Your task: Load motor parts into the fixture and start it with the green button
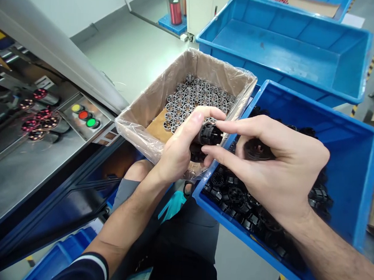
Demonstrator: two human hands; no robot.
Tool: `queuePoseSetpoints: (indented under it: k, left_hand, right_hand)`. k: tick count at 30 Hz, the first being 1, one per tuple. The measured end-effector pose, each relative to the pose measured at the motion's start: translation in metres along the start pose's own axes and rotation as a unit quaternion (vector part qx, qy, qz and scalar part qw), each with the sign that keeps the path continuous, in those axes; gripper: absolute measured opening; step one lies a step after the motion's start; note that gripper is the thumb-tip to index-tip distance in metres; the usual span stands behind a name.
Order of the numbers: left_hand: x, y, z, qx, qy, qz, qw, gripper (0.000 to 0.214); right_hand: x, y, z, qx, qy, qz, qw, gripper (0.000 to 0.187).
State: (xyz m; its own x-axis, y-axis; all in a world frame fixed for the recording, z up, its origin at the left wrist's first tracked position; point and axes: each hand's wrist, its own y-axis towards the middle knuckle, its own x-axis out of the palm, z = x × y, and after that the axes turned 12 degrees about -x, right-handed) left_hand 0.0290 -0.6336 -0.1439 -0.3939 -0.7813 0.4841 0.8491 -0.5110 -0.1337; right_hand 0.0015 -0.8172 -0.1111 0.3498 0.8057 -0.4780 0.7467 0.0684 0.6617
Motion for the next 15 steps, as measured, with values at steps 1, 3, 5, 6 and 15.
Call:
queuePoseSetpoints:
  k: [1, 3, 5, 6, 15]
  left_hand:
    - [0.000, 0.000, 0.000, 0.004, 0.002, 0.003, 1.000, 0.038]
    - [-0.001, 0.000, -0.001, 0.007, 0.012, 0.011, 1.000, 0.042]
    - [-0.002, 0.000, -0.001, 0.008, 0.029, 0.013, 0.999, 0.046]
    - [-0.002, 0.001, -0.001, 0.006, 0.035, 0.011, 0.999, 0.047]
    - [-0.002, -0.005, -0.003, 0.018, -0.056, -0.030, 0.998, 0.056]
  right_hand:
    - [0.000, 0.000, -0.001, 0.004, 0.025, 0.001, 1.000, 0.034]
    - [-0.001, 0.002, -0.003, 0.000, 0.067, 0.006, 0.998, 0.032]
    - [-0.003, 0.003, -0.005, 0.008, 0.082, -0.006, 0.997, 0.034]
    - [-0.004, 0.004, -0.007, 0.014, 0.082, -0.011, 0.996, 0.035]
    - [-0.018, -0.002, 0.023, -0.024, 0.103, -0.108, 0.988, 0.056]
